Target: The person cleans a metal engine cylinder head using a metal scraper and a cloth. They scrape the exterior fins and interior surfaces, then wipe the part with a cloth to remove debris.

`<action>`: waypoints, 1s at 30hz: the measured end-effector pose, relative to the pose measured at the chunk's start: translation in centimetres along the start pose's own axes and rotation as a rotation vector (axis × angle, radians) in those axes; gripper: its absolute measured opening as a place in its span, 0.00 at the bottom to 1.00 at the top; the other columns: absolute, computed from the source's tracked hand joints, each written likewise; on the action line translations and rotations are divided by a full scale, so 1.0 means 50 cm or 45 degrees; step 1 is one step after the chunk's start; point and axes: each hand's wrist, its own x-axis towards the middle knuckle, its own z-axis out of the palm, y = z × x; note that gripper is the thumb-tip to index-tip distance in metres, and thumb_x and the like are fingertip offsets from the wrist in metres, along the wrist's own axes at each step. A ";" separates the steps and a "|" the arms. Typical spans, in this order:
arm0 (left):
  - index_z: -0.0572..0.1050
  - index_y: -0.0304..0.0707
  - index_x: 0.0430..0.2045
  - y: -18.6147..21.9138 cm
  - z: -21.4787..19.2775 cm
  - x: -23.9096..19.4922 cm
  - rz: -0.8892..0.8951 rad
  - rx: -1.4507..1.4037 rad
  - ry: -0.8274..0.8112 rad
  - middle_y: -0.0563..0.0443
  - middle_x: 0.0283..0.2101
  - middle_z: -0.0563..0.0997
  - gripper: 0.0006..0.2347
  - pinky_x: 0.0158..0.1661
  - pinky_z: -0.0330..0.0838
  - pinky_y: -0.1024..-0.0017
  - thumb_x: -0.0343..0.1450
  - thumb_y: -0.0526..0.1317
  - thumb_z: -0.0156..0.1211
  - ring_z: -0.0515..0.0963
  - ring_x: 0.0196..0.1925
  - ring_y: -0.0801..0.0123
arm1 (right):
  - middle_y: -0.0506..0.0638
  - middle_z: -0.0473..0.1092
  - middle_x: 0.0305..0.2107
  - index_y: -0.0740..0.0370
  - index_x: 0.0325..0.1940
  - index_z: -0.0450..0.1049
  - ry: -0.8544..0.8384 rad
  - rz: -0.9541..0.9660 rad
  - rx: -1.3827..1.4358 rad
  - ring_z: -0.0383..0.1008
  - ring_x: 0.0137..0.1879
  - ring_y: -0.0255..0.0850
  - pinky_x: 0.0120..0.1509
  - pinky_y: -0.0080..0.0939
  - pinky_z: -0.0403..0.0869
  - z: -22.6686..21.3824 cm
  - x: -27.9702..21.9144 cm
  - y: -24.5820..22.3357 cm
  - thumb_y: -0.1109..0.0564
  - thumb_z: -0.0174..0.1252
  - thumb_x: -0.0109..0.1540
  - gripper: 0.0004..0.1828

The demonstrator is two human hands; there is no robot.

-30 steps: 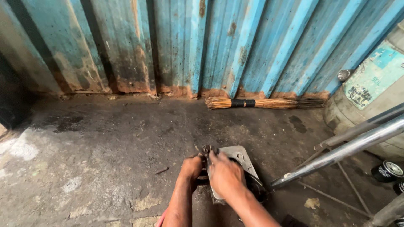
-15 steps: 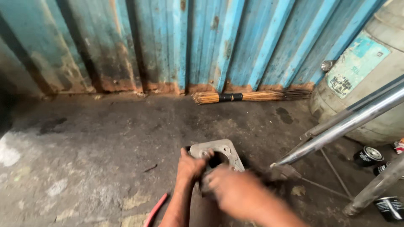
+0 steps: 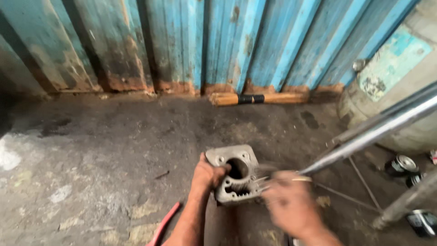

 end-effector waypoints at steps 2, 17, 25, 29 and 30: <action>0.59 0.28 0.63 -0.008 0.007 0.013 -0.031 0.012 -0.008 0.39 0.50 0.84 0.40 0.53 0.76 0.66 0.58 0.45 0.73 0.84 0.53 0.57 | 0.59 0.71 0.49 0.51 0.43 0.82 -0.397 -0.384 0.011 0.69 0.56 0.56 0.55 0.56 0.69 0.055 -0.004 -0.058 0.52 0.64 0.58 0.10; 0.68 0.34 0.53 0.042 -0.007 -0.026 0.046 -0.084 -0.112 0.43 0.49 0.85 0.30 0.53 0.77 0.69 0.56 0.39 0.71 0.84 0.51 0.63 | 0.54 0.77 0.48 0.51 0.53 0.75 -0.144 0.812 0.674 0.83 0.51 0.47 0.54 0.46 0.80 0.028 0.014 0.065 0.57 0.59 0.59 0.17; 0.68 0.34 0.57 0.057 -0.020 -0.043 -0.013 0.000 -0.152 0.42 0.50 0.84 0.33 0.53 0.77 0.69 0.55 0.39 0.73 0.84 0.53 0.61 | 0.63 0.56 0.69 0.59 0.78 0.49 -0.363 0.900 0.316 0.58 0.73 0.60 0.74 0.51 0.60 0.201 0.102 0.016 0.41 0.38 0.69 0.36; 0.68 0.35 0.58 0.082 -0.023 -0.054 -0.006 0.033 -0.124 0.42 0.50 0.85 0.35 0.53 0.76 0.70 0.54 0.40 0.72 0.85 0.52 0.61 | 0.62 0.64 0.67 0.55 0.76 0.59 -0.221 1.020 0.444 0.63 0.73 0.56 0.75 0.48 0.63 0.252 0.226 0.085 0.47 0.42 0.70 0.30; 0.70 0.34 0.57 0.082 -0.021 -0.066 -0.027 -0.024 -0.090 0.41 0.49 0.86 0.34 0.53 0.77 0.70 0.53 0.40 0.71 0.86 0.52 0.60 | 0.59 0.64 0.68 0.53 0.74 0.61 -0.275 1.031 0.547 0.63 0.74 0.54 0.75 0.47 0.63 0.244 0.228 0.084 0.45 0.43 0.69 0.29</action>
